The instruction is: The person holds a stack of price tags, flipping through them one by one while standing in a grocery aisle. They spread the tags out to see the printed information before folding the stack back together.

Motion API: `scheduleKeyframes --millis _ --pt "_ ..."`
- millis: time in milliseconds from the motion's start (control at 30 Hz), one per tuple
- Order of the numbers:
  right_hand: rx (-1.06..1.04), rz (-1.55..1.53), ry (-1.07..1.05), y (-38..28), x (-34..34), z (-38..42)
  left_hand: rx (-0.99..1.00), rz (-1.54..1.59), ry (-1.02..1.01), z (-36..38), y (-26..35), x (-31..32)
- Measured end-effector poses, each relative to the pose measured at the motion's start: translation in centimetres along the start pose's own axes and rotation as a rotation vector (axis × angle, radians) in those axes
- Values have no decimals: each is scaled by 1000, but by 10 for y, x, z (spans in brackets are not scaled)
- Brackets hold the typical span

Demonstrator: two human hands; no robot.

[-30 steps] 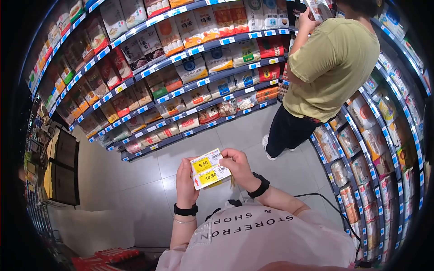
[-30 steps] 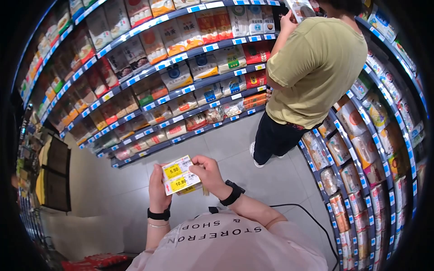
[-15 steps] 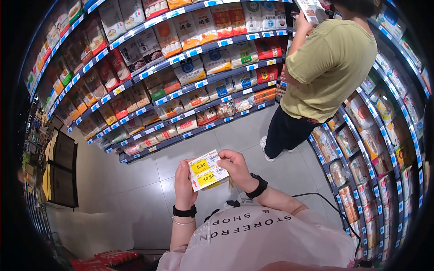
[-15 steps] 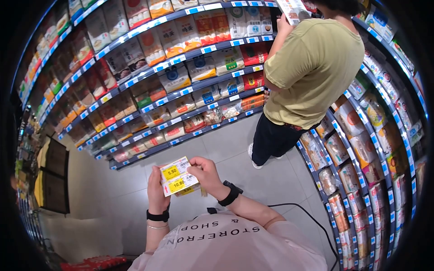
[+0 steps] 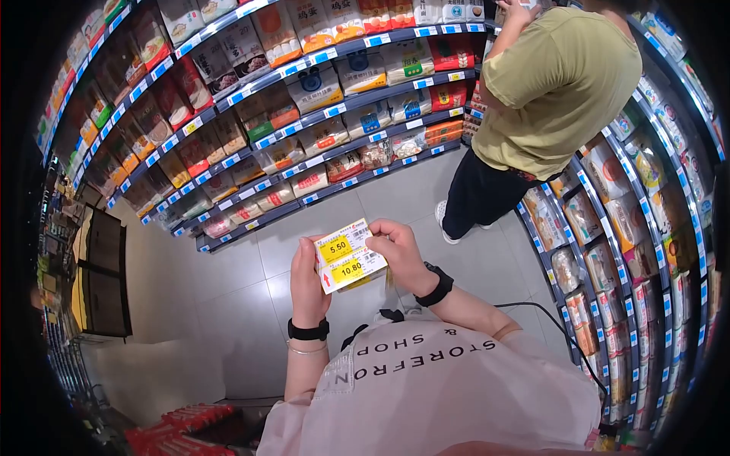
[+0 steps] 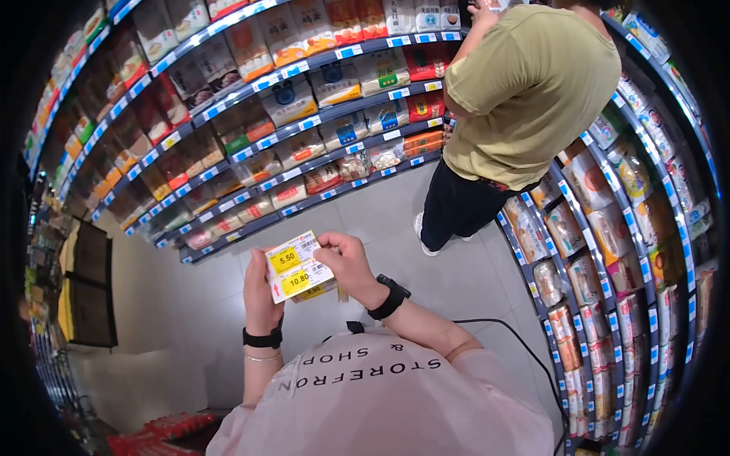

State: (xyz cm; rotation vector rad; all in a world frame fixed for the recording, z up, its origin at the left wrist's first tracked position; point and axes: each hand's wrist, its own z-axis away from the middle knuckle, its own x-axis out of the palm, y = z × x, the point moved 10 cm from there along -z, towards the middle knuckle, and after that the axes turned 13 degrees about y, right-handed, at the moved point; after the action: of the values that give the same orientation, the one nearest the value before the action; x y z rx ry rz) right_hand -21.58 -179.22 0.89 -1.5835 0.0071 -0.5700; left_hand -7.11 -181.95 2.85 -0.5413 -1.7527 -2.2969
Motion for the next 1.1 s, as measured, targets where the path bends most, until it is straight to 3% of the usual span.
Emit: scheduleKeyframes --millis 233,1100 --pt "83 -104 45 -5 0 1 -12 58 -39 -6 -2 4" --pt "73 -83 53 -4 -6 1 -56 82 -60 -7 -6 11"
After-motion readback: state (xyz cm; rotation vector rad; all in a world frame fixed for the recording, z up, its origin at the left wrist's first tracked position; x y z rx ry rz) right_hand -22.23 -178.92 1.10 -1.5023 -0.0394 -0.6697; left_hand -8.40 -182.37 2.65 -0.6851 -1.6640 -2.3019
